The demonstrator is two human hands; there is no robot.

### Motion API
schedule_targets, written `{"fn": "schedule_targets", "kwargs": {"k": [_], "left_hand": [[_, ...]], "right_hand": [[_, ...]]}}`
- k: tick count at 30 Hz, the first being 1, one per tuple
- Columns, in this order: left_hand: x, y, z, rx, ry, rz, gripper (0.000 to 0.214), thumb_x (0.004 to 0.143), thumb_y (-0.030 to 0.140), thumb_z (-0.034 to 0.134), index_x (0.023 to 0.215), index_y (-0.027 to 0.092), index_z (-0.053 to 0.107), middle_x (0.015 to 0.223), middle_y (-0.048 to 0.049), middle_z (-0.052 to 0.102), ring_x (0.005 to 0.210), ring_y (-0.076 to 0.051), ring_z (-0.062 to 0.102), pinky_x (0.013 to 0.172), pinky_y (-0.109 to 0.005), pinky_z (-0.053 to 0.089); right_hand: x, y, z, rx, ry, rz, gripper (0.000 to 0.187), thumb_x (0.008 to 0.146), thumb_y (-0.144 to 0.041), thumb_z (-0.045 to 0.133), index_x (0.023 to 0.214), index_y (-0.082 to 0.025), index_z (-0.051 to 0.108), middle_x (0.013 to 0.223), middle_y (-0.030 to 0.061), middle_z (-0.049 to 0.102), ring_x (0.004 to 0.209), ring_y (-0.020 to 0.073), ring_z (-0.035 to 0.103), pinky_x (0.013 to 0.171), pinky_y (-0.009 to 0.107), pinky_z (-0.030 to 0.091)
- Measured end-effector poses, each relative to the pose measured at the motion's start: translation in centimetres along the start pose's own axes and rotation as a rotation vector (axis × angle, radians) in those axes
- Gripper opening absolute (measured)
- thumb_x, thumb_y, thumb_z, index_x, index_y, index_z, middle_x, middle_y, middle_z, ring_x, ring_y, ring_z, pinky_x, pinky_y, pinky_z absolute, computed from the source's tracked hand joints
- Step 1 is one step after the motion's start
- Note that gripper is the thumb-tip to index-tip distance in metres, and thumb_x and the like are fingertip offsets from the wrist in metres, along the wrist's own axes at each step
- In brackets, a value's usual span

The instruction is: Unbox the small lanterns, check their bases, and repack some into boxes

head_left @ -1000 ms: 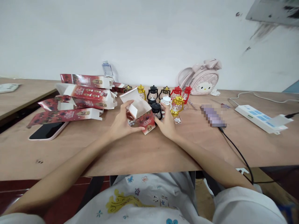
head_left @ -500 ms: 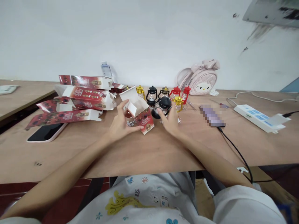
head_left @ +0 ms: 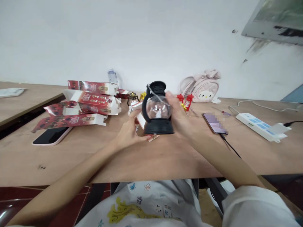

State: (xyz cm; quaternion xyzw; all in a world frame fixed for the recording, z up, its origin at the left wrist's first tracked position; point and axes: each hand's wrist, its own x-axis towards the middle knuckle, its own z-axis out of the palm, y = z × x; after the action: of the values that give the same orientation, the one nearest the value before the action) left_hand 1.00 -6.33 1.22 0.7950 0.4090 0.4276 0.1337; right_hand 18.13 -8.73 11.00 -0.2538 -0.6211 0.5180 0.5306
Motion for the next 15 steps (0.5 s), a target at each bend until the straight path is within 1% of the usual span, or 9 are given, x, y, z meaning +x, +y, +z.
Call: {"fn": "schedule_targets", "kwargs": {"k": [2,3,5,6,8,10,12,15], "left_hand": [[-0.1,-0.4,0.3,0.043,0.019,0.025,0.097,0.057,0.049,0.080,0.134,0.022,0.028,0.126,-0.0133,0.051,0.090,-0.027,0.062,0.076,-0.044,0.054],[-0.1,-0.6,0.5,0.051,0.034,0.039,0.099,0.057,0.049,0.081,0.134,0.023,0.025,0.125,-0.0134,0.051,0.089,-0.027,0.063,0.074,-0.045,0.055],[-0.2,-0.9,0.8,0.001,0.067,0.056,0.101,0.059,0.047,0.080,0.134,0.028,0.016,0.123,-0.0121,0.050,0.089,-0.026,0.065,0.072,-0.046,0.057],[-0.3,-1.0,1.0,-0.034,0.085,0.054,0.100,0.060,0.045,0.080,0.133,0.030,0.013,0.125,-0.0118,0.048,0.089,-0.025,0.066,0.072,-0.046,0.057],[-0.5,-1.1,1.4,-0.059,0.117,0.038,0.097,0.062,0.043,0.079,0.131,0.031,0.013,0.130,-0.0134,0.042,0.089,-0.023,0.066,0.072,-0.046,0.058],[-0.7,-1.1,1.7,-0.032,0.143,0.037,0.095,0.063,0.043,0.079,0.131,0.028,0.014,0.134,-0.0166,0.036,0.088,-0.023,0.067,0.072,-0.044,0.059],[-0.9,-1.3,1.9,-0.006,0.157,0.062,0.095,0.065,0.043,0.077,0.132,0.028,0.012,0.137,-0.0184,0.033,0.087,-0.023,0.068,0.072,-0.043,0.059],[-0.9,-1.6,2.1,0.022,0.162,0.091,0.099,0.065,0.044,0.078,0.134,0.029,0.009,0.139,-0.0193,0.031,0.087,-0.024,0.068,0.072,-0.043,0.059]], "right_hand": [[0.8,2.0,0.2,-0.006,0.046,-0.041,0.057,0.080,-0.073,0.040,0.106,-0.023,0.054,0.097,0.0052,0.066,0.101,0.0221,0.063,0.083,0.039,0.055],[1.3,3.1,0.1,-0.012,0.099,-0.068,0.056,0.080,-0.071,0.044,0.110,-0.024,0.051,0.103,0.0055,0.065,0.104,0.0214,0.062,0.087,0.039,0.054],[2.0,4.7,-0.5,-0.044,0.211,-0.125,0.056,0.081,-0.066,0.049,0.118,-0.025,0.043,0.115,0.0069,0.060,0.110,0.0207,0.059,0.094,0.039,0.050],[2.3,5.3,-0.8,-0.072,0.251,-0.145,0.057,0.082,-0.064,0.049,0.122,-0.025,0.039,0.119,0.0080,0.057,0.112,0.0207,0.058,0.096,0.039,0.049],[2.6,5.9,-1.4,-0.172,0.299,-0.187,0.058,0.085,-0.060,0.047,0.130,-0.026,0.031,0.124,0.0098,0.053,0.116,0.0213,0.055,0.100,0.041,0.045],[2.6,6.1,-2.0,-0.322,0.321,-0.245,0.061,0.088,-0.057,0.046,0.135,-0.027,0.024,0.128,0.0110,0.050,0.120,0.0223,0.052,0.103,0.043,0.042],[2.5,6.1,-2.4,-0.477,0.337,-0.313,0.067,0.088,-0.054,0.048,0.140,-0.027,0.016,0.133,0.0122,0.045,0.123,0.0238,0.049,0.105,0.045,0.039],[2.2,6.3,-3.0,-0.644,0.329,-0.407,0.080,0.084,-0.052,0.056,0.143,-0.027,0.008,0.144,0.0138,0.032,0.131,0.0270,0.041,0.108,0.048,0.036]]}}
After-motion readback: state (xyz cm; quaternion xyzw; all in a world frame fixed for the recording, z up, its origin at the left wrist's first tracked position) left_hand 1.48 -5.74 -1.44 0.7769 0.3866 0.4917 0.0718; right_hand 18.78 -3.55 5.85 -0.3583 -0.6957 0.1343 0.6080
